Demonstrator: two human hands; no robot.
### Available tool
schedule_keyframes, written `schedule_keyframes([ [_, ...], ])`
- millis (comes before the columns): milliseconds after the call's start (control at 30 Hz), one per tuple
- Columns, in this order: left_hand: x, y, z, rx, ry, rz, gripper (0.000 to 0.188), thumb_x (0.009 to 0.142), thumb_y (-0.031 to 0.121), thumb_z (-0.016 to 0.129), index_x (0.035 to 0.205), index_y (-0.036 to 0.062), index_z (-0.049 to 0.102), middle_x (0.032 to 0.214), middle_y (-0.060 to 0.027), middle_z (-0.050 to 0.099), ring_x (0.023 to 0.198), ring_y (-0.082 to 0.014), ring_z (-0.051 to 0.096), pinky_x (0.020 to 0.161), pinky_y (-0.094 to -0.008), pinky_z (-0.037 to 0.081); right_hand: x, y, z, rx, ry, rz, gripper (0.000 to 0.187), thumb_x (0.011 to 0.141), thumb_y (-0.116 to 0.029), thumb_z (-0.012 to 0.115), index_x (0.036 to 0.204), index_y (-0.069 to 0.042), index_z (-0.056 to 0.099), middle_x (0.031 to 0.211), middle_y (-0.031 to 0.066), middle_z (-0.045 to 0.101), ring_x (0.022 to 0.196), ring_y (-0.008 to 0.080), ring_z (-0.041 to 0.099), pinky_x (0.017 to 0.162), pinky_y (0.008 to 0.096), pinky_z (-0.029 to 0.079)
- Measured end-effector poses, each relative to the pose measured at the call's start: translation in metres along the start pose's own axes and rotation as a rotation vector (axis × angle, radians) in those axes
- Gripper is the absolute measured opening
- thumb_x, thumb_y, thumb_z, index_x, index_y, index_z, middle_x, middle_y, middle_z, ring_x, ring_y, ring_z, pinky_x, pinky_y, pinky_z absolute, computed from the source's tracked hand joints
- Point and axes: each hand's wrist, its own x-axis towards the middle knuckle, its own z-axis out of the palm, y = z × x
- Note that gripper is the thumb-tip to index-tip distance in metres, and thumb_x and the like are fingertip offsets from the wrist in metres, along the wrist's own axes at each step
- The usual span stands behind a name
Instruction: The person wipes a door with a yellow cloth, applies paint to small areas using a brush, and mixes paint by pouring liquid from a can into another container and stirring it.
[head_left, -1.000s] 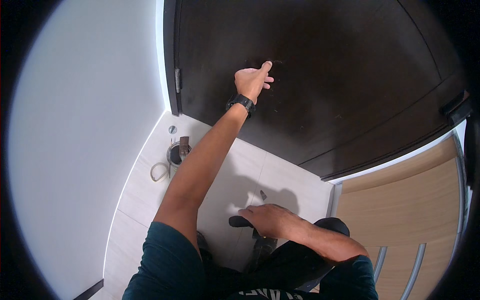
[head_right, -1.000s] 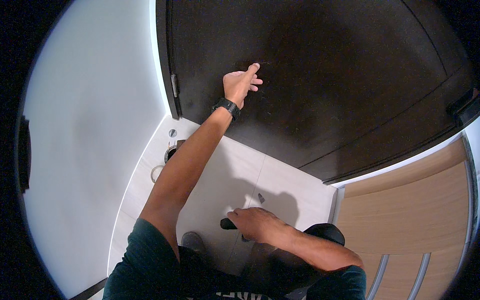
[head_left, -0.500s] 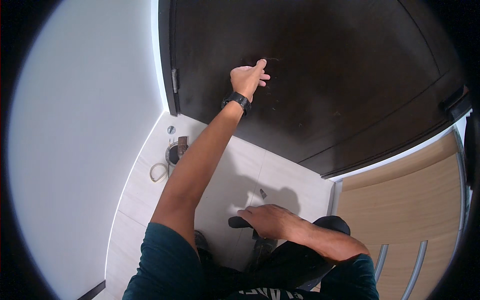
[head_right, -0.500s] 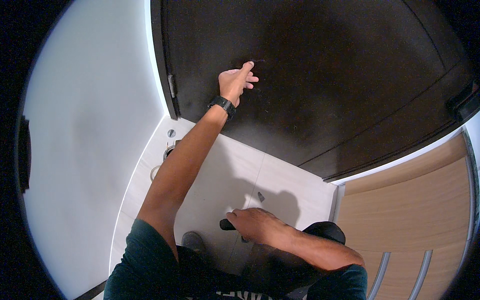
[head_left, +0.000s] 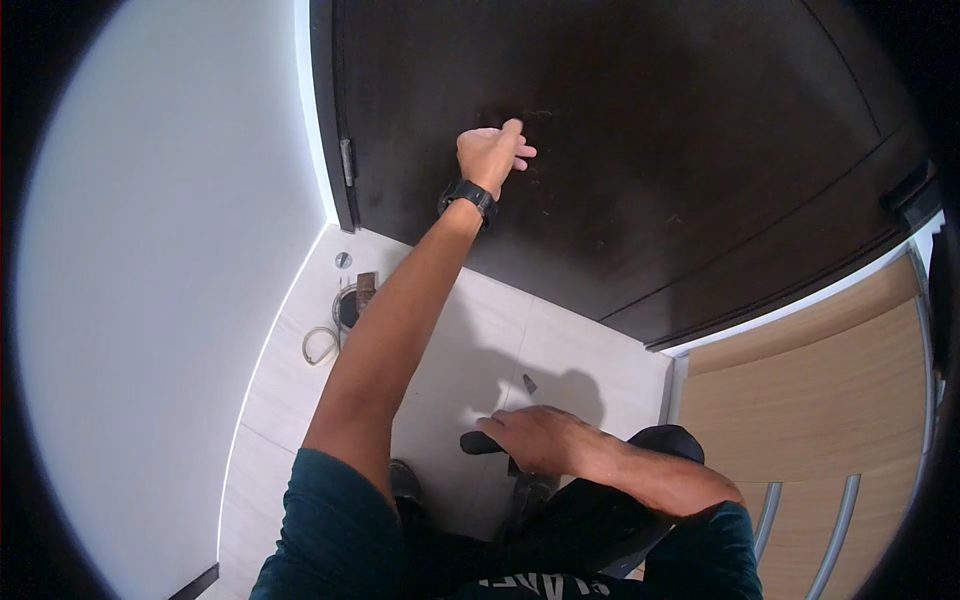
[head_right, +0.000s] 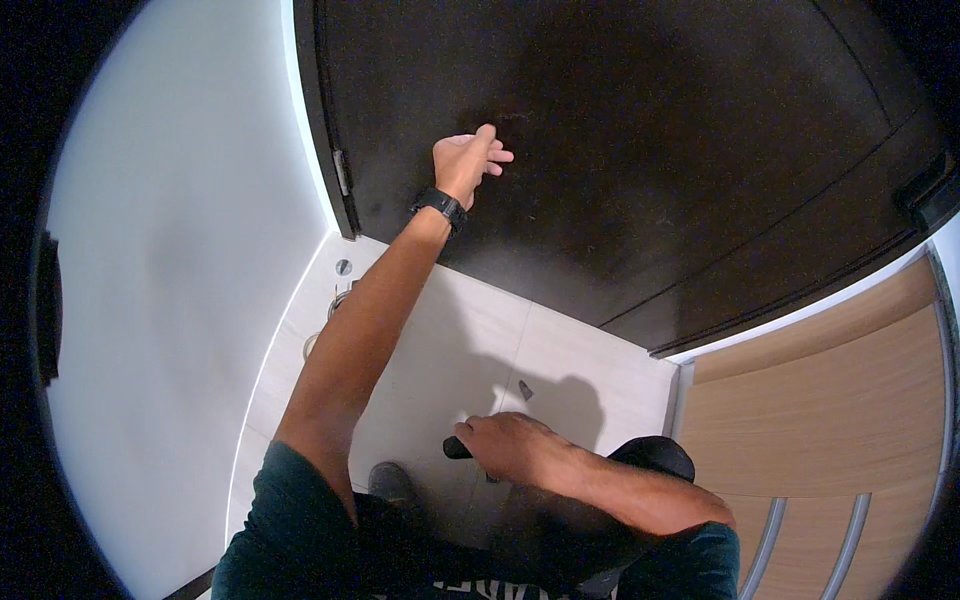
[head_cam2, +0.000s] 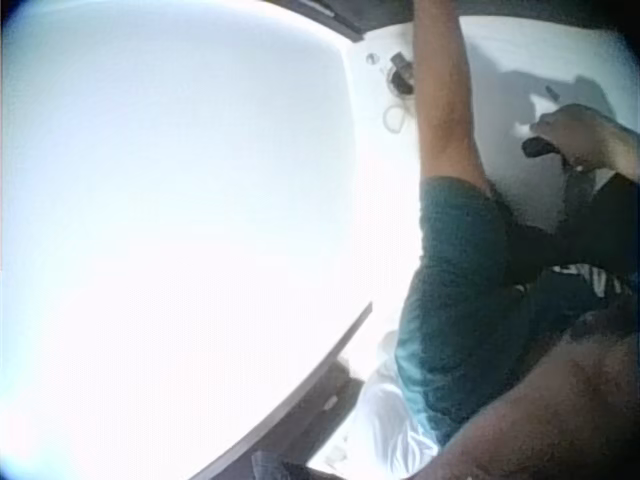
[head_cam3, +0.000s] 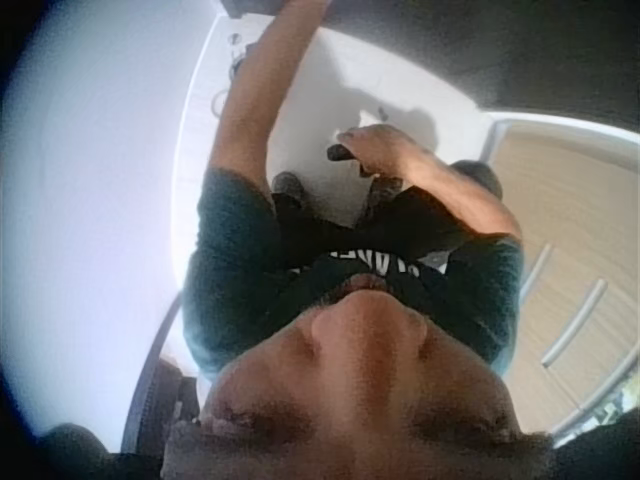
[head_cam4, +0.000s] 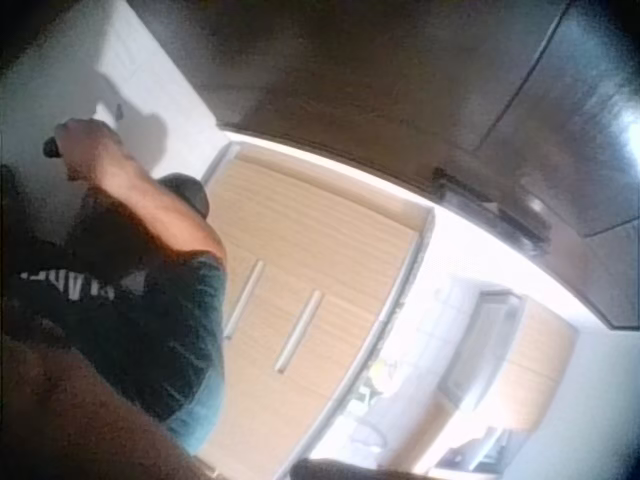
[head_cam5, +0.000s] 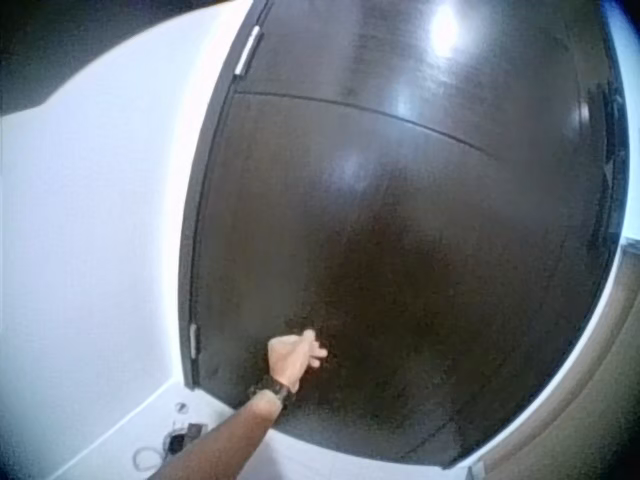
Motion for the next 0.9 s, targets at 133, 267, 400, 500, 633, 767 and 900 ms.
schedule_keyframes([
  [133,0.014,-0.007,-0.042,0.022,-0.295,-0.123,0.027,0.094,0.018,0.054,0.098,-0.0034,0.07,0.087,-0.0146,0.075,0.053,-0.0103,0.056,0.043,-0.0213,0.034,0.003,0.002,0.0,0.014,-0.006,-0.005,0.05,0.085,0.014,0.056,0.134,0.006,0.058,0.113,0.0243,0.07,0.107,0.0383,0.07,0.095,0.047,0.056],
  [267,0.018,-0.024,-0.081,0.067,-0.453,-0.172,0.027,0.1,0.026,0.057,0.1,0.0011,0.069,0.09,-0.0109,0.075,0.059,-0.0089,0.06,0.047,-0.0199,0.037,0.005,0.005,-0.001,0.02,0.044,0.008,0.036,0.083,-0.004,0.074,0.115,0.002,0.061,0.107,0.0234,0.07,0.103,0.0415,0.07,0.092,0.0499,0.055],
  [400,0.014,-0.036,-0.092,0.135,-0.425,-0.227,0.035,0.105,0.037,0.059,0.102,0.0036,0.069,0.09,-0.0086,0.076,0.063,-0.0086,0.064,0.051,-0.0194,0.041,0.001,0.006,0.002,0.077,0.088,0.088,0.036,0.082,-0.007,0.076,0.115,0.001,0.063,0.108,0.0218,0.071,0.105,0.0409,0.069,0.094,0.051,0.054],
  [500,0.012,-0.032,-0.088,0.188,-0.343,-0.216,0.037,0.107,0.039,0.057,0.105,0.0043,0.069,0.09,-0.0072,0.076,0.064,-0.0082,0.064,0.051,-0.0195,0.041,-0.002,0.01,-0.006,0.158,0.164,0.042,0.028,0.086,-0.004,0.071,0.114,-0.002,0.068,0.111,0.0202,0.071,0.106,0.0411,0.068,0.095,0.0483,0.053],
  [633,0.018,-0.009,-0.082,0.126,-0.145,-0.114,0.036,0.108,0.036,0.052,0.104,0.0043,0.069,0.086,-0.0062,0.075,0.062,-0.0089,0.063,0.05,-0.021,0.039,0.005,0.029,-0.068,0.177,0.62,0.152,0.024,0.081,-0.006,0.074,0.104,-0.001,0.067,0.099,0.0223,0.069,0.094,0.0392,0.07,0.086,0.0472,0.054],
  [767,0.03,0.025,-0.089,-0.125,0.202,0.098,0.035,0.102,0.029,0.055,0.086,0.0017,0.07,0.068,-0.0063,0.067,0.049,-0.0108,0.057,0.043,-0.0231,0.034,0.002,0.072,-0.193,-0.256,1.428,0.032,0.029,0.085,0.001,0.072,0.113,-0.003,0.065,0.114,0.021,0.07,0.099,0.0392,0.068,0.086,0.0459,0.054],
  [900,0.031,0.052,-0.099,-0.245,0.388,0.191,0.034,0.1,0.025,0.053,0.083,-0.0011,0.068,0.066,-0.009,0.066,0.049,-0.0126,0.055,0.047,-0.0266,0.042,0.033,0.12,-0.259,-0.983,1.369,-0.061,0.052,0.079,0.006,0.067,0.13,-0.005,0.063,0.146,0.0117,0.06,0.14,0.0367,0.05,0.113,0.0476,0.042],
])
